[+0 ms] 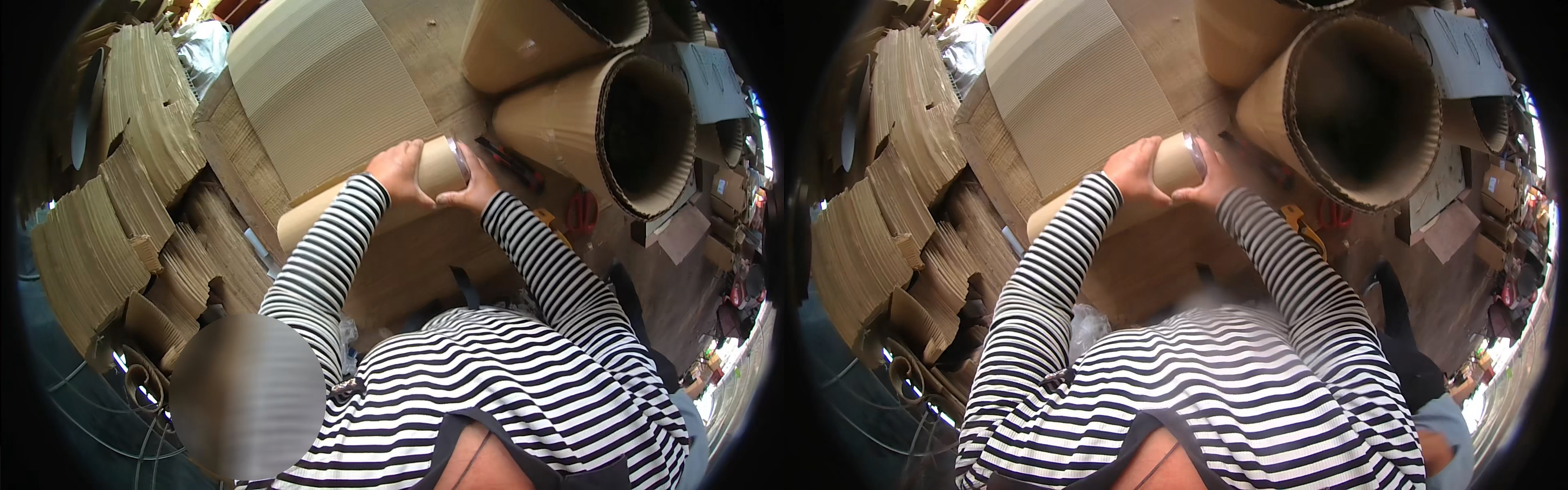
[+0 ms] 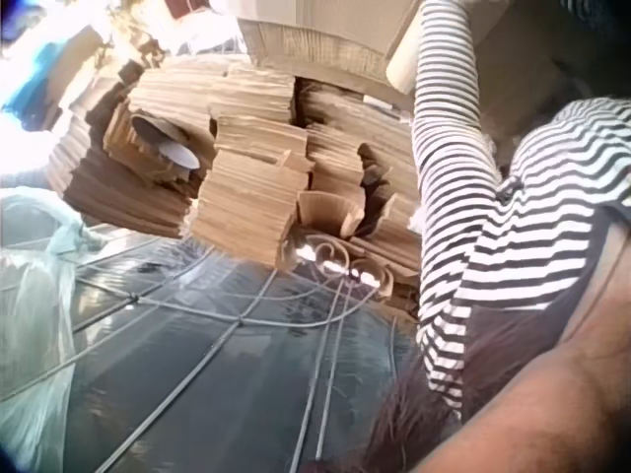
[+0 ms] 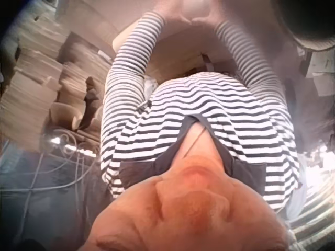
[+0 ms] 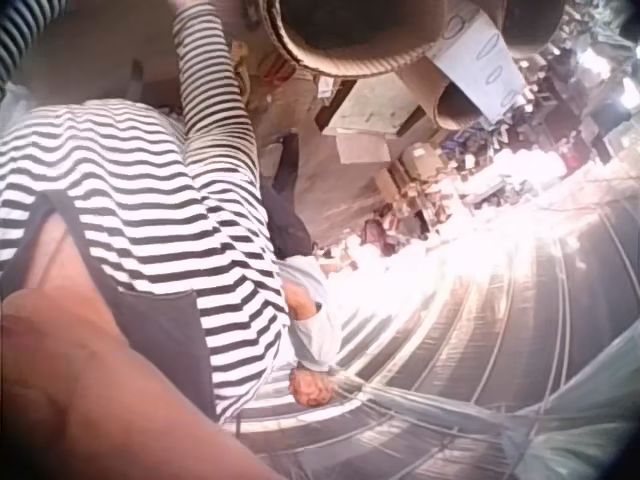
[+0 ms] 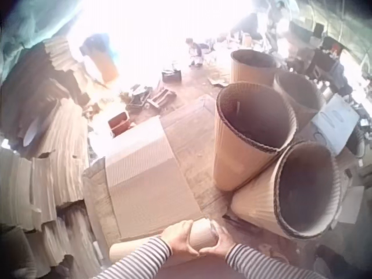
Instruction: The person rolls a sheet of corrugated cardboard into a cylindrical tube and secures the seam with packing tape. They then trim the tube's edge with scissors and place the finished tube upright with others.
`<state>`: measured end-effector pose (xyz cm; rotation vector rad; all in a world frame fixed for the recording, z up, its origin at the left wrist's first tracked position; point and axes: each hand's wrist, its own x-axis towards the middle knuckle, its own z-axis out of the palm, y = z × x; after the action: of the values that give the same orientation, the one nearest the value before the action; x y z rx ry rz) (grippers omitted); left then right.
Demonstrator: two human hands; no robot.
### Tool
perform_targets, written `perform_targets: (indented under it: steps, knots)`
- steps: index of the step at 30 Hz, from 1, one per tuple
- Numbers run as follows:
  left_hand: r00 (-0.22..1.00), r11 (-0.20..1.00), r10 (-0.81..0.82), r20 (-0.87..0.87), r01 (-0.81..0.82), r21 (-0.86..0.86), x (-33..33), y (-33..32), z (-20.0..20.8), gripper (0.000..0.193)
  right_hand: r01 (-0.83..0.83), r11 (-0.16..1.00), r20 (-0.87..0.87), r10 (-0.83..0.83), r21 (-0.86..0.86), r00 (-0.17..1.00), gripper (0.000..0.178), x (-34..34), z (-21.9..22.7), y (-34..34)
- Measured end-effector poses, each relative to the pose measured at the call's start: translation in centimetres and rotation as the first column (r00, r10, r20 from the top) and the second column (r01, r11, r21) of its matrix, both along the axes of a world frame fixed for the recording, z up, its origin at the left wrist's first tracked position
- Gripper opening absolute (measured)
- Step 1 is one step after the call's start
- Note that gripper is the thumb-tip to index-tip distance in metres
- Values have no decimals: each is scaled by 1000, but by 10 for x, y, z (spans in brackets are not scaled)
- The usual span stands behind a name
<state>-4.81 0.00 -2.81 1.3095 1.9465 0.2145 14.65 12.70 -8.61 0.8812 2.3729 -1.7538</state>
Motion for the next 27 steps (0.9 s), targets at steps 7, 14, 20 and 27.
perform_targets:
  steps: [7, 14, 20, 27]
  knots:
    - [999, 999, 37, 34, -38, 21, 105, -26, 14, 120, -110, 987, 168, 89, 118, 982, 119, 92, 50, -30]
    - [992, 997, 4, 126, 5, -75, 76, -17, 5, 119, -265, 662, 68, 309, 701, 949, 72, 87, 30, -48]
    - [925, 961, 56, 377, 52, -271, 28, 7, -13, 121, -583, 723, 549, 336, 371, 765, 89, 26, 72, -31]
    - [975, 994, 92, 204, -79, -70, 31, -14, -15, 116, -714, 689, 738, 417, 123, 530, 123, -50, 108, -3]
